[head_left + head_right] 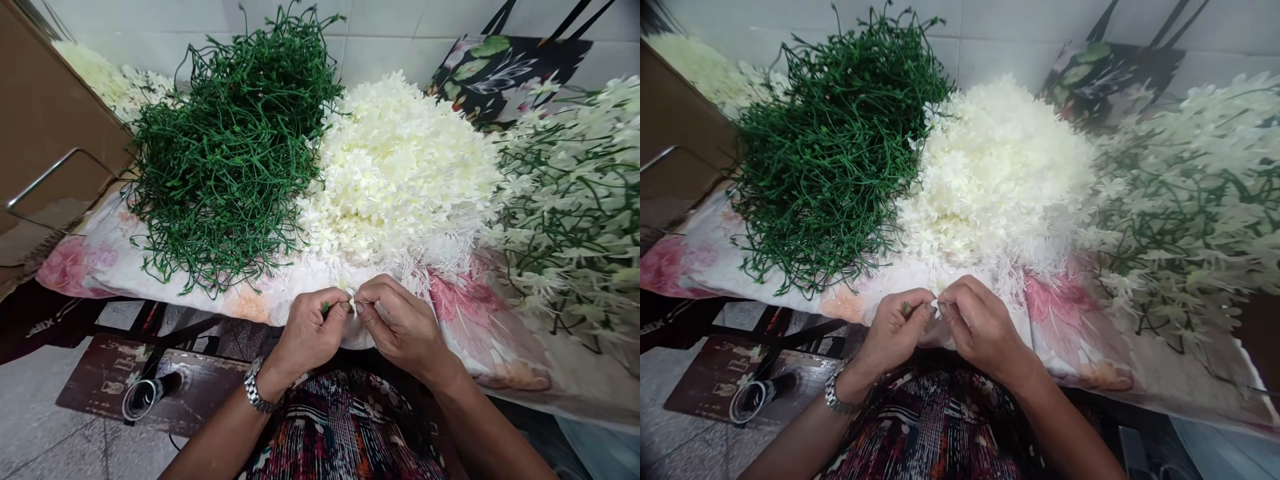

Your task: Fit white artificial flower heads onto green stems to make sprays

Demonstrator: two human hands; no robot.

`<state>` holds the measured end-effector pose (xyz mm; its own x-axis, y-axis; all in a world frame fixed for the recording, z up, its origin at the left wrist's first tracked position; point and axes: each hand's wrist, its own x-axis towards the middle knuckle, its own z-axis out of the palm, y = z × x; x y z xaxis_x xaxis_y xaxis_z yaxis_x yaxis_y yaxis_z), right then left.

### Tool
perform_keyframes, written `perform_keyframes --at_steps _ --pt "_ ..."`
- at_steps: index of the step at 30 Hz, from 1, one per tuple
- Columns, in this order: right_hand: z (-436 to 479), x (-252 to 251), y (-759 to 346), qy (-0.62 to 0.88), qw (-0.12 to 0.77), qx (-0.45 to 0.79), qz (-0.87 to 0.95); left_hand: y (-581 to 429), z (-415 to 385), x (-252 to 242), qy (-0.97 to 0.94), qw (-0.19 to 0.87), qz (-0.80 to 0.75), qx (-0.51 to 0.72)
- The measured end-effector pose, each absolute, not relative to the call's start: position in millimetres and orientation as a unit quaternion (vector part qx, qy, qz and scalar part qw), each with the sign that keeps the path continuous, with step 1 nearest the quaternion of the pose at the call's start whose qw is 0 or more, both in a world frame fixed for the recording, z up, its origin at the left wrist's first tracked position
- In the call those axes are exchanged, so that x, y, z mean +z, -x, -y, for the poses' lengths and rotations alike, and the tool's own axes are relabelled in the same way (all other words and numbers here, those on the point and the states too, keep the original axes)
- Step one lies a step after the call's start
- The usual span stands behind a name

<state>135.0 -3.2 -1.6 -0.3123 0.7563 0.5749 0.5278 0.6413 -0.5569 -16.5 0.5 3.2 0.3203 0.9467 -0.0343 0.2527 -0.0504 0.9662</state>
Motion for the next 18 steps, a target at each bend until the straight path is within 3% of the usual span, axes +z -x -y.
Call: perform_keyframes --at_steps 6,11,18 --pt "11.7 -3.5 -141.8 0.429 0.446 0.144 0.772 21.4 4.6 -2.8 -0.574 0.547 -0.447 0.415" --pt "22.0 -5.1 -151.5 0.426 0.418 0.149 0.788 18.5 7.3 -8.3 -0.541 0.504 -0.495 0.456" --pt "18.5 21.1 -159.4 0.443 0.452 0.139 0.762 15.1 9.7 4.0 -0.622 0.52 -0.47 0.349"
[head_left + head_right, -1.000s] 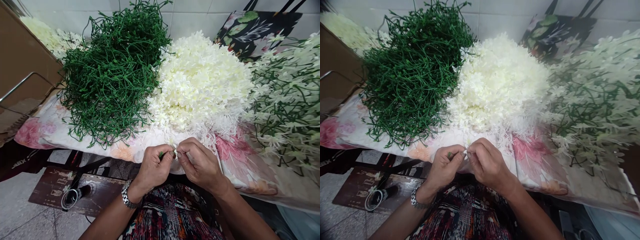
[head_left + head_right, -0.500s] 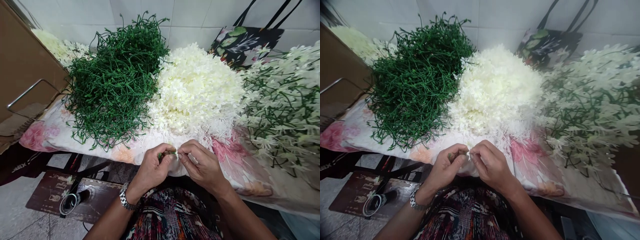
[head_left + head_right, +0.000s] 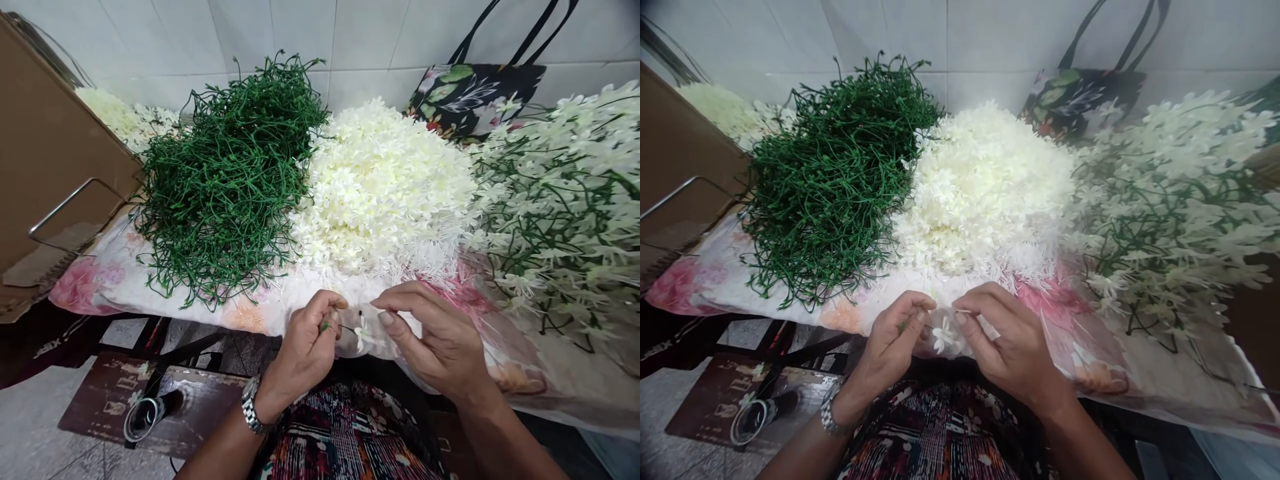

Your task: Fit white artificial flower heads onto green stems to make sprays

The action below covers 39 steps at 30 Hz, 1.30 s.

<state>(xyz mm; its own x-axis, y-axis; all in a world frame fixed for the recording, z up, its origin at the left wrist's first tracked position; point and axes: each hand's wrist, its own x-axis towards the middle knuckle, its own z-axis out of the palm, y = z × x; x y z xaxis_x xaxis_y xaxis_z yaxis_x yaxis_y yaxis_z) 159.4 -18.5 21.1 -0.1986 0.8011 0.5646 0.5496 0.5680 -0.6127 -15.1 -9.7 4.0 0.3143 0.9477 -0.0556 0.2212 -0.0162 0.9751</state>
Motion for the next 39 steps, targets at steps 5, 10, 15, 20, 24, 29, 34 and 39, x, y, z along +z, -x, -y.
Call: perform_keyframes --at_steps 5,10,15,20,24,29,34,39 --pt "15.7 35.4 -141.3 0.358 0.384 0.201 0.827 13.1 10.7 13.3 -0.689 0.501 -0.432 0.297" --pt "20.5 23.9 -140.6 0.39 0.385 0.208 0.81 15.2 15.8 15.5 -0.711 0.467 -0.428 0.305" --pt "25.0 18.1 -139.9 0.42 0.386 0.188 0.8 16.0 21.3 14.9 -0.75 0.392 -0.429 0.316" --pt "22.3 25.3 -144.5 0.41 0.384 0.213 0.799 19.5 18.3 6.5 -0.741 0.367 -0.417 0.376" --pt "8.5 18.9 -167.7 0.49 0.383 0.114 0.774 25.0 9.5 4.4 -0.689 0.374 -0.469 0.405" --pt "-7.2 4.5 -178.3 0.539 0.286 -0.017 0.792 25.3 -3.6 7.3 -0.684 0.353 -0.478 0.422" --pt "-13.0 -1.7 -160.8 0.563 0.184 -0.143 0.793 19.0 -12.8 2.7 -0.707 0.314 -0.5 0.391" --pt "-13.3 -3.3 -158.9 0.561 0.191 -0.168 0.788 11.2 -20.5 0.7 -0.768 0.23 -0.522 0.29"
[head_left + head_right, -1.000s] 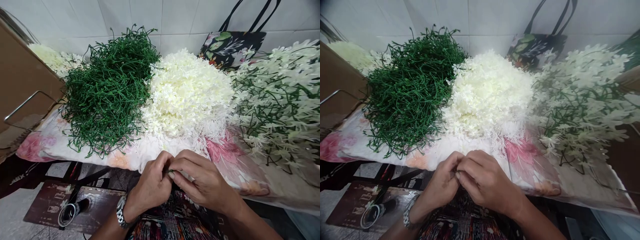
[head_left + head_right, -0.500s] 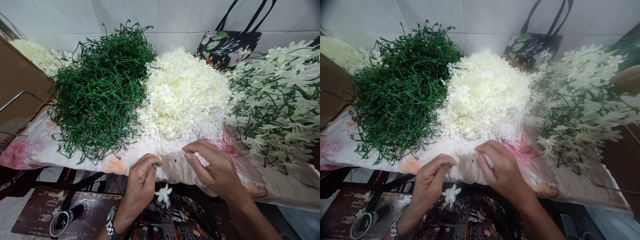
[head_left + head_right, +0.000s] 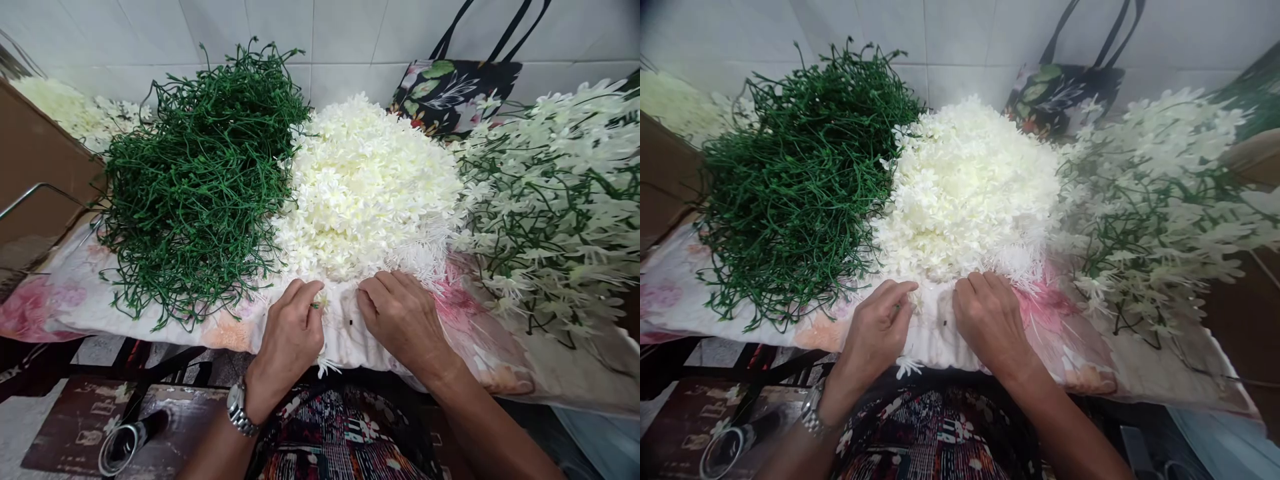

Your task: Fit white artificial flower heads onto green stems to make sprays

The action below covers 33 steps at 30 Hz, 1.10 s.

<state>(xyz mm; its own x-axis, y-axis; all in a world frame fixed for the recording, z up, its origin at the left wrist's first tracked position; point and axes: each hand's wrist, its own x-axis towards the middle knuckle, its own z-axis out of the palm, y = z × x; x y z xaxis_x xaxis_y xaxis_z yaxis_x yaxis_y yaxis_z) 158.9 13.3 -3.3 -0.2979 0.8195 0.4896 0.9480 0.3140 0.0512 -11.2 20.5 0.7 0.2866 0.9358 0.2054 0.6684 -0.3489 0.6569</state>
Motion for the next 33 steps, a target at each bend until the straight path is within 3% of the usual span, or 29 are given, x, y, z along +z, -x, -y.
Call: perform_keyframes --at_steps 7,16,21,28,33 --pt "0.5 1.3 -174.4 0.552 0.214 -0.067 0.803 5.9 -21.2 2.8 -0.796 0.166 -0.537 0.224" --pt "10.1 8.1 -177.4 0.54 0.196 -0.048 0.817 12.3 -14.5 7.0 -0.729 0.205 -0.561 0.335" --pt "12.0 0.1 -161.8 0.547 0.171 -0.062 0.817 10.7 -11.5 6.7 -0.671 0.281 -0.589 0.353" --pt "18.1 11.4 -150.7 0.514 0.366 0.065 0.773 5.0 -10.2 13.4 -0.55 0.413 -0.6 0.408" --pt "14.7 13.2 -135.7 0.513 0.413 0.083 0.748 -2.0 -8.2 17.3 -0.49 0.497 -0.574 0.428"
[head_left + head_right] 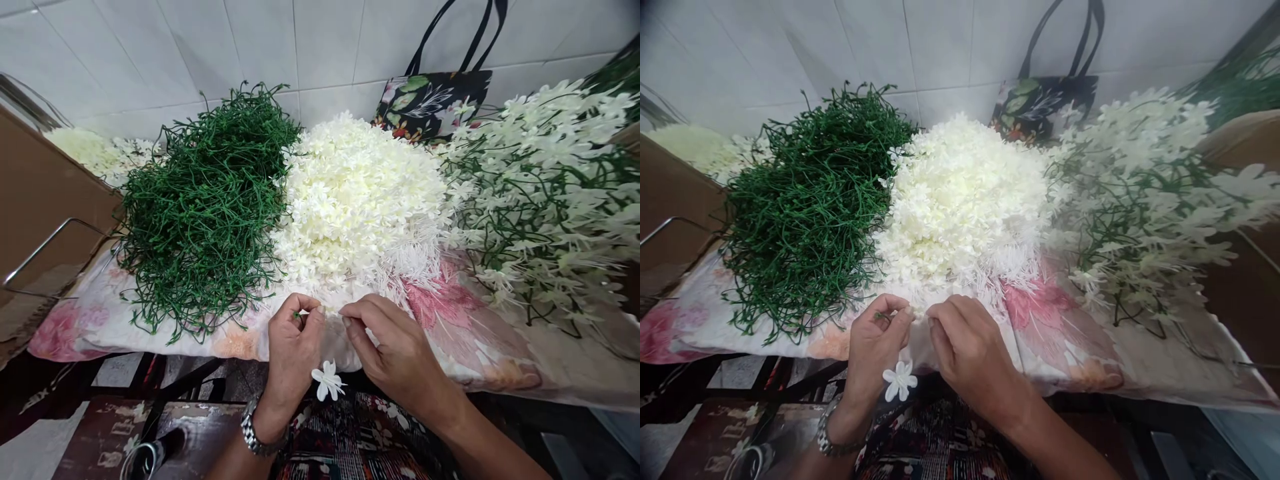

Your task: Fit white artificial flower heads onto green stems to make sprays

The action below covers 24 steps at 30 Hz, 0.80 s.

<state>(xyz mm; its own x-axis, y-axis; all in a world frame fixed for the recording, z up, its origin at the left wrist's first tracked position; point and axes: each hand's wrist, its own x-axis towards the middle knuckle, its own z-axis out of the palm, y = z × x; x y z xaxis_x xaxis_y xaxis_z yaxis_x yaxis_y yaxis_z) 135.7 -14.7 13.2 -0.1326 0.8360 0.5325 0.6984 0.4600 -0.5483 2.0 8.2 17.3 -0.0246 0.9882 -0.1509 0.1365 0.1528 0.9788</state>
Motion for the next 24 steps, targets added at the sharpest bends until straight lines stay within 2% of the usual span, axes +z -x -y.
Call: perform_keyframes --at_steps 6,15,20,24 --pt "10.2 5.4 -132.2 0.534 0.399 0.043 0.744 -2.4 -3.7 12.6 -0.511 0.498 -0.561 0.419" --pt "14.2 6.9 -131.6 0.51 0.426 0.08 0.743 2.6 4.0 5.6 -0.667 0.356 -0.485 0.439" --pt "16.6 6.4 -133.2 0.492 0.438 0.116 0.743 10.0 6.1 2.4 -0.702 0.351 -0.431 0.446" --pt "17.9 6.7 -134.9 0.482 0.434 0.118 0.751 10.9 4.9 1.5 -0.669 0.384 -0.448 0.453"
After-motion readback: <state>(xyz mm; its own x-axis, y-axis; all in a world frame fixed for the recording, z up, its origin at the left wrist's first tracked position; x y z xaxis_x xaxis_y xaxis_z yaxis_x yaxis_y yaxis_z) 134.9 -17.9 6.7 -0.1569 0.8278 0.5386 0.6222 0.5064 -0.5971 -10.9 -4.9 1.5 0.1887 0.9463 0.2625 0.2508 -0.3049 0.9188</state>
